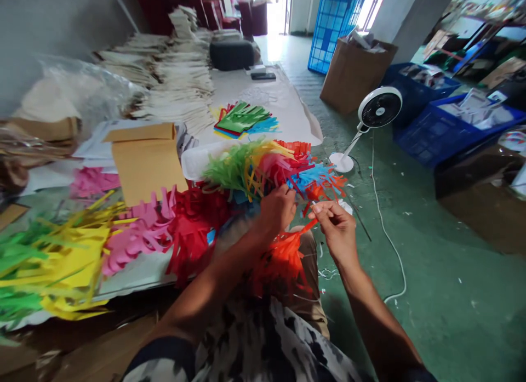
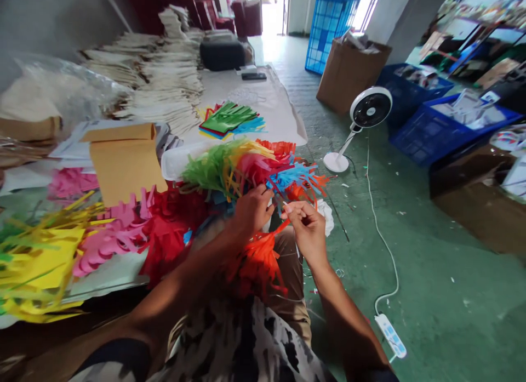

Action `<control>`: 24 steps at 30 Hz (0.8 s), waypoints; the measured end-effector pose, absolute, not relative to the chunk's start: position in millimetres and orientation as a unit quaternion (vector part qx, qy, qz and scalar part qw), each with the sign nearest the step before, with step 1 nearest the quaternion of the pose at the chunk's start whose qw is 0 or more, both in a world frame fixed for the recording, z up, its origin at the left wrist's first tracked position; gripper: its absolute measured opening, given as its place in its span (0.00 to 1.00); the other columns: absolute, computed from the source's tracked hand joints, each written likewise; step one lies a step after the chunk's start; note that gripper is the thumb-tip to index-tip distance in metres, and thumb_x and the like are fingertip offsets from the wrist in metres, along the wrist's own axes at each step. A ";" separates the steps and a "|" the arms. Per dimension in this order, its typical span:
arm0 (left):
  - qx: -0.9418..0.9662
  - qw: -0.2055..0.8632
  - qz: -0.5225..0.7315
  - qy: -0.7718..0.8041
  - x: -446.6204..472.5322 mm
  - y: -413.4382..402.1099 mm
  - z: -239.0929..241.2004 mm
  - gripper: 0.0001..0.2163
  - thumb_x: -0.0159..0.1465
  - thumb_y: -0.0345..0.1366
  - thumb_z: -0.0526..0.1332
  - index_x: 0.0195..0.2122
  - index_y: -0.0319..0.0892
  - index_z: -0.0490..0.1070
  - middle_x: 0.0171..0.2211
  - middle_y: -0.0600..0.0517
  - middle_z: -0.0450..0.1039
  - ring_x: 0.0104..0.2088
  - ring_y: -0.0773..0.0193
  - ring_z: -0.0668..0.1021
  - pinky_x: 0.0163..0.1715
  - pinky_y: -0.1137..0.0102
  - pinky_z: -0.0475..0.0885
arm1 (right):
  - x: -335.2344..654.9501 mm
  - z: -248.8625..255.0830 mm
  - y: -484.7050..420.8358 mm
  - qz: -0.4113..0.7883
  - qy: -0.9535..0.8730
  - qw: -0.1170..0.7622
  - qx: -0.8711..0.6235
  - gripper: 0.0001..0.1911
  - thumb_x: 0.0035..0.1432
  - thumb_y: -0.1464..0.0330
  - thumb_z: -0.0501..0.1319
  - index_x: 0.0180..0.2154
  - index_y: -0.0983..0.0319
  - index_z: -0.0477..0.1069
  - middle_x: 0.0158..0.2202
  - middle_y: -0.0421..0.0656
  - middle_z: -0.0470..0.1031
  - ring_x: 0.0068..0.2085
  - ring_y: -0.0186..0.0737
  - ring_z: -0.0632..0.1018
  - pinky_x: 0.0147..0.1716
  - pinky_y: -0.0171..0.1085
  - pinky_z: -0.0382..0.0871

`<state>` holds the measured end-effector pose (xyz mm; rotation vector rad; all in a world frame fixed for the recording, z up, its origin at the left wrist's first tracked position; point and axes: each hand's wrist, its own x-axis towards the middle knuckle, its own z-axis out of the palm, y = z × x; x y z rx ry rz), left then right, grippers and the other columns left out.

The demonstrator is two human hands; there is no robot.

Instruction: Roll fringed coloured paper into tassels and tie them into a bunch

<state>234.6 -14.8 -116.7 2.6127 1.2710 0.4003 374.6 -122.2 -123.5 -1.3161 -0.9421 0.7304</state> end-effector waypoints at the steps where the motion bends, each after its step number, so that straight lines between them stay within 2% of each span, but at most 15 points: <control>1: 0.883 0.097 0.131 0.440 237.8 -14.6 -118.6 0.07 0.70 0.34 0.63 0.48 0.44 0.77 0.48 0.44 0.77 0.51 0.54 0.80 0.43 0.66 0.73 | 375.1 -124.4 -120.0 0.307 -0.427 0.630 -0.571 0.13 0.63 0.56 0.69 0.36 0.58 0.79 0.29 0.39 0.79 0.30 0.35 0.75 0.32 0.35 0.68; 4: 0.867 0.087 0.132 0.472 241.1 -13.8 -120.5 0.08 0.70 0.34 0.63 0.49 0.42 0.76 0.49 0.42 0.76 0.52 0.52 0.79 0.46 0.65 0.73 | 376.6 -129.5 -113.5 0.277 -0.469 0.616 -0.569 0.12 0.66 0.56 0.67 0.36 0.58 0.79 0.32 0.40 0.81 0.35 0.38 0.79 0.36 0.36 0.70; 11: 0.855 0.081 0.132 0.495 242.9 -4.7 -114.5 0.07 0.68 0.32 0.63 0.43 0.39 0.80 0.46 0.41 0.78 0.45 0.49 0.81 0.41 0.62 0.73 | 376.6 -142.9 -109.0 0.228 -0.514 0.567 -0.602 0.13 0.69 0.56 0.64 0.38 0.58 0.80 0.37 0.41 0.81 0.35 0.38 0.78 0.34 0.36 0.69; 13: 0.858 0.083 0.134 0.489 241.7 -5.1 -107.0 0.06 0.67 0.32 0.63 0.41 0.40 0.80 0.44 0.42 0.78 0.44 0.50 0.81 0.40 0.62 0.73 | 377.3 -139.4 -112.4 0.205 -0.543 0.553 -0.598 0.11 0.70 0.58 0.64 0.39 0.57 0.80 0.39 0.41 0.82 0.38 0.39 0.80 0.37 0.37 0.72; 17: 0.875 0.062 0.185 0.444 230.6 -12.8 -78.9 0.04 0.66 0.32 0.64 0.39 0.42 0.78 0.44 0.44 0.76 0.47 0.51 0.79 0.43 0.62 0.73 | 381.1 -126.0 -118.9 0.089 -0.662 0.496 -0.555 0.09 0.73 0.65 0.60 0.45 0.56 0.80 0.55 0.46 0.82 0.57 0.46 0.81 0.53 0.45 0.76; 19: 0.887 0.061 0.217 0.404 222.8 -16.7 -63.4 0.03 0.65 0.31 0.63 0.38 0.43 0.77 0.42 0.45 0.76 0.46 0.52 0.78 0.44 0.62 0.72 | 382.3 -120.7 -118.3 0.044 -0.704 0.456 -0.542 0.10 0.73 0.67 0.59 0.45 0.55 0.79 0.63 0.45 0.78 0.60 0.46 0.80 0.55 0.45 0.77; 22: 0.892 0.141 0.251 0.348 213.3 -17.6 -49.1 0.01 0.63 0.31 0.65 0.35 0.43 0.75 0.37 0.50 0.76 0.39 0.58 0.77 0.40 0.65 0.70 | 381.5 -117.0 -112.9 0.012 -0.734 0.406 -0.545 0.11 0.72 0.69 0.58 0.44 0.54 0.79 0.65 0.43 0.76 0.56 0.46 0.83 0.49 0.43 0.80; 24: 0.879 0.221 0.275 0.321 210.6 -15.5 -47.5 0.03 0.61 0.31 0.67 0.33 0.43 0.73 0.35 0.53 0.75 0.34 0.63 0.75 0.36 0.68 0.68 | 379.8 -115.6 -109.0 -0.002 -0.734 0.408 -0.543 0.11 0.72 0.70 0.58 0.46 0.54 0.79 0.64 0.44 0.77 0.54 0.45 0.84 0.48 0.42 0.80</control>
